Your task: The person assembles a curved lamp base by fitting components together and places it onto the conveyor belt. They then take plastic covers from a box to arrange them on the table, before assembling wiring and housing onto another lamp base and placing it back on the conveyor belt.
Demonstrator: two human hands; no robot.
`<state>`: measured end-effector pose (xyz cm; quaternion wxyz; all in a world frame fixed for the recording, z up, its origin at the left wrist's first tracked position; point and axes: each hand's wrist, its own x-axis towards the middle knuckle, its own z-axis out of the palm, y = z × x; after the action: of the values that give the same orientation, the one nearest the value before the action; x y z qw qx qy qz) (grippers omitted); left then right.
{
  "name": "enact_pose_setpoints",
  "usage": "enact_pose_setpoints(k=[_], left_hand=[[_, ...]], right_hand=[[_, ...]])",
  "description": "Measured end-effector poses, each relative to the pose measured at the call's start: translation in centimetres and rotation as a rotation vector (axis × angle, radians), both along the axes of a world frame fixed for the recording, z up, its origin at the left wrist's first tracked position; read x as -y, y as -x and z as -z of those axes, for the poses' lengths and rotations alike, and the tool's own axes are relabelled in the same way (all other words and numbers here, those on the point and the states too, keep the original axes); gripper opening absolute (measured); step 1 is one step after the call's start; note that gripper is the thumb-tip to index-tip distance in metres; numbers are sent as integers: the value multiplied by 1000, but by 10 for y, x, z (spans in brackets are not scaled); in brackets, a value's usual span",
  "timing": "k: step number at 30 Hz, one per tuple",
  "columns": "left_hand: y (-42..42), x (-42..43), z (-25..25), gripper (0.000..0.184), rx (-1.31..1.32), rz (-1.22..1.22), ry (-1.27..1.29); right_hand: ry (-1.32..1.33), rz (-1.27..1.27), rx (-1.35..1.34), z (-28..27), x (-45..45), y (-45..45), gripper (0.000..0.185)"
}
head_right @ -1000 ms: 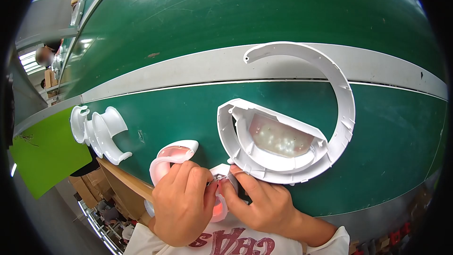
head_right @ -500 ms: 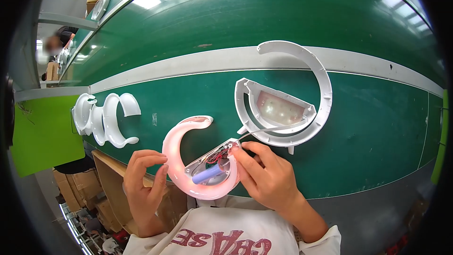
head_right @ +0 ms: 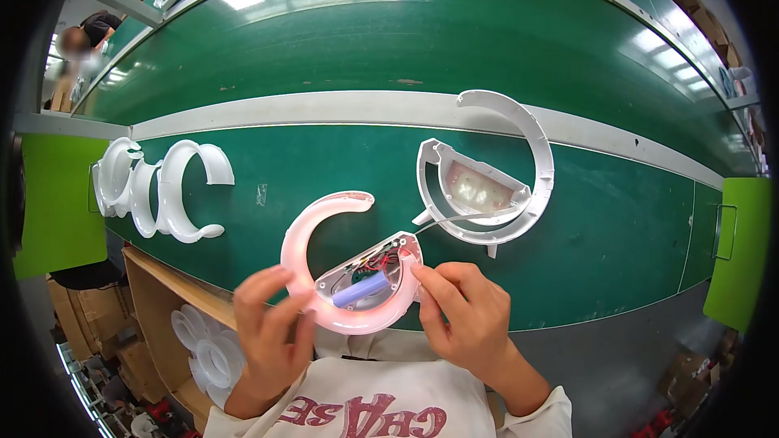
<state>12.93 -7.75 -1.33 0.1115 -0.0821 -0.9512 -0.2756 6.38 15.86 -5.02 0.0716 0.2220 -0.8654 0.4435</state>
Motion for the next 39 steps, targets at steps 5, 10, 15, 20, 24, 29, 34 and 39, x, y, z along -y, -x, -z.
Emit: enact_pose_setpoints(k=[5, 10, 15, 20, 24, 29, 34, 39], left_hand=[[24, -29, 8, 34, -100, 210, 205], [39, -37, 12, 37, -164, 265, 414], [48, -38, 14, 35, -106, 318, 506], [58, -40, 18, 27, -143, 321, 509], [65, -40, 20, 20, -221, 374, 568], [68, -38, 20, 19, -185, 415, 563], [71, -39, 18, 22, -92, 420, 493], [76, -44, 8, 19, 143, 328, 349]], right_hand=[[108, 47, 224, 5, 6, 10, 26], [82, -87, 284, 10, -1, 21, 27], [5, -200, 202, 17, -8, 33, 33], [-28, -246, 127, 25, -13, 35, 35], [-19, -248, 91, 30, -13, 36, 38], [-27, -255, 56, 35, -14, 34, 42], [-50, -266, 50, 36, -15, 34, 43], [-43, -272, 51, 37, -15, 33, 44]])
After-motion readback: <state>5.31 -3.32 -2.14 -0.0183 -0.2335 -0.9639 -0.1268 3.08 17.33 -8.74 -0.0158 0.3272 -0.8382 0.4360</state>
